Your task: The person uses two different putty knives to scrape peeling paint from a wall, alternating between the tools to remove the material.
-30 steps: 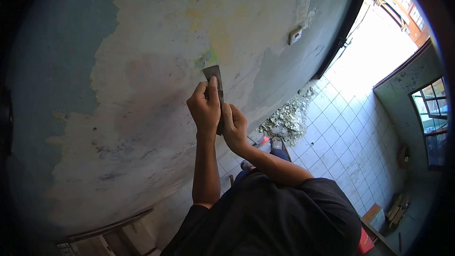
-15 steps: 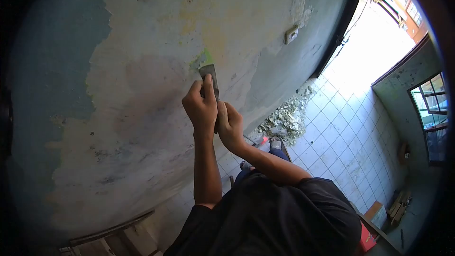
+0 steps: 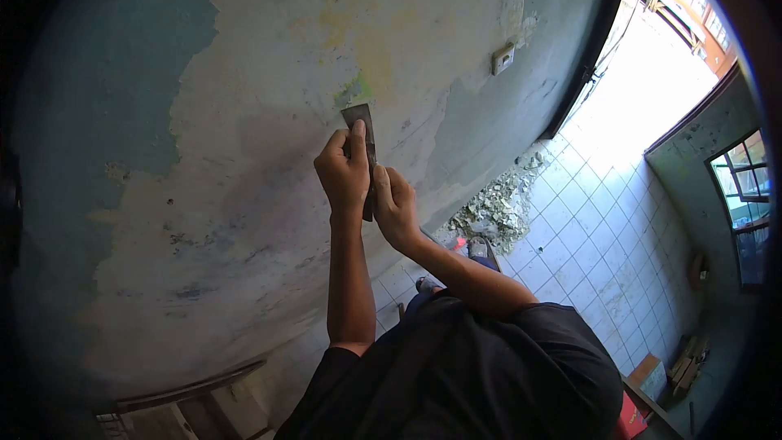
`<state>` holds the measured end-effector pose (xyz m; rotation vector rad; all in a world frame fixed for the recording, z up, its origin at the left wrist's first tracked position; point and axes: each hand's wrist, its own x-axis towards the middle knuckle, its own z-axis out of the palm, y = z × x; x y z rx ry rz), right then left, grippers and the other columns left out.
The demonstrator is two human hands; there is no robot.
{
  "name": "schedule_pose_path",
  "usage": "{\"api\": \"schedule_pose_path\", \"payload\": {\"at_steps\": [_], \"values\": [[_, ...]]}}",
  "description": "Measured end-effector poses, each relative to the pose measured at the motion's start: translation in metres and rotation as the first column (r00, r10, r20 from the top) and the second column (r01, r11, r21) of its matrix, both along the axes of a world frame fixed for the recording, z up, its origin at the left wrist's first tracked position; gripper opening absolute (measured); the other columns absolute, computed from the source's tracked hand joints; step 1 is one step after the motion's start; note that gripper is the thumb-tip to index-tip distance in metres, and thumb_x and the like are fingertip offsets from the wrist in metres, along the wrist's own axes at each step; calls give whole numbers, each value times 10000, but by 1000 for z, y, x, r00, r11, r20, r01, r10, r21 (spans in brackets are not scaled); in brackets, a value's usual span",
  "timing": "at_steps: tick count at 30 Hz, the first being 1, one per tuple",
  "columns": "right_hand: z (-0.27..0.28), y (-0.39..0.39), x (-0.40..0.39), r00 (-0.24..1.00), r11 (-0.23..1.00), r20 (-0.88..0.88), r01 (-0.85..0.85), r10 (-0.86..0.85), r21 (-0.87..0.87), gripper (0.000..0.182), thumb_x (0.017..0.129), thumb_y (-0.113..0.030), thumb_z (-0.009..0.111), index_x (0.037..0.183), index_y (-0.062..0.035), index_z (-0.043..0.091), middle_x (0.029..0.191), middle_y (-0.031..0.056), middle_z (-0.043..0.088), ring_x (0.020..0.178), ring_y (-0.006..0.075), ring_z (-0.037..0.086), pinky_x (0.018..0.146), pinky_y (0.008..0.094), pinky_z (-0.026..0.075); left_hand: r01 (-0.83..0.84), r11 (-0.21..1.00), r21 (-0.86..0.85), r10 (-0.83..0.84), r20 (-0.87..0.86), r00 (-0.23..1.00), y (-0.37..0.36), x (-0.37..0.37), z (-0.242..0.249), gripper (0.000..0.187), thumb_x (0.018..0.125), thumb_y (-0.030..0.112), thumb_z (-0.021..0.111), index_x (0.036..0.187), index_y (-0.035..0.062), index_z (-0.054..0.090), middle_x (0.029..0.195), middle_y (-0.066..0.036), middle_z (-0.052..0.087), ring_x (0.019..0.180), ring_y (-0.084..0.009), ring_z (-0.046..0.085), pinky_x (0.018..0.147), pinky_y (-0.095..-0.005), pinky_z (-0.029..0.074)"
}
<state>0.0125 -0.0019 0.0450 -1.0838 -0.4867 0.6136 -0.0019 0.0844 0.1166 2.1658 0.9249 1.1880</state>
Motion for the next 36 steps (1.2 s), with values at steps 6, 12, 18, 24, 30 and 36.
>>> {"api": "schedule_pose_path", "payload": {"at_steps": [6,12,18,24,30,36], "values": [[-1,2,0,993,999,-112,-23,26,24,406,1111,-303,459,844,-19,577,652,-32,503,583,50,453,506,262,376,4,1000,31,-4,3,1000,3,1,-5,425,1010,283,646,682,29,554,569,-126,557,461,-267,493,483,-401,391],[16,-1,4,997,1000,-76,-17,16,-12,393,1109,-289,465,879,0,597,653,-23,515,581,51,473,509,256,396,-23,998,55,24,-23,999,3,6,-3,407,1010,251,645,676,38,549,557,-123,541,456,-278,499,475,-413,380],[29,5,4,996,990,72,57,-48,-133,383,1116,-277,423,868,-25,571,671,-44,501,597,42,464,520,255,390,-27,978,206,40,-60,997,7,11,10,412,1002,252,644,662,44,540,572,-160,563,488,-369,545,485,-451,407],[16,5,-7,945,993,-321,-25,61,115,375,1124,-288,381,989,-10,594,804,-5,576,715,55,524,608,258,436,20,984,175,9,-165,986,-7,19,32,419,1008,298,629,685,39,566,609,-177,592,544,-401,582,516,-457,434],[22,-12,9,996,999,-77,-39,39,-7,409,1127,-331,384,894,-44,560,727,-22,551,616,44,508,530,238,430,-17,995,100,30,-130,991,-15,12,16,415,1011,310,633,704,35,585,603,-169,592,510,-350,577,507,-446,429],[19,-5,3,994,996,-69,-85,84,-12,423,1117,-322,430,873,-7,570,650,-8,531,520,70,493,452,269,387,-82,996,18,82,-5,997,-7,-1,11,429,1010,306,654,702,16,580,568,-116,557,478,-226,495,495,-388,402]]}}
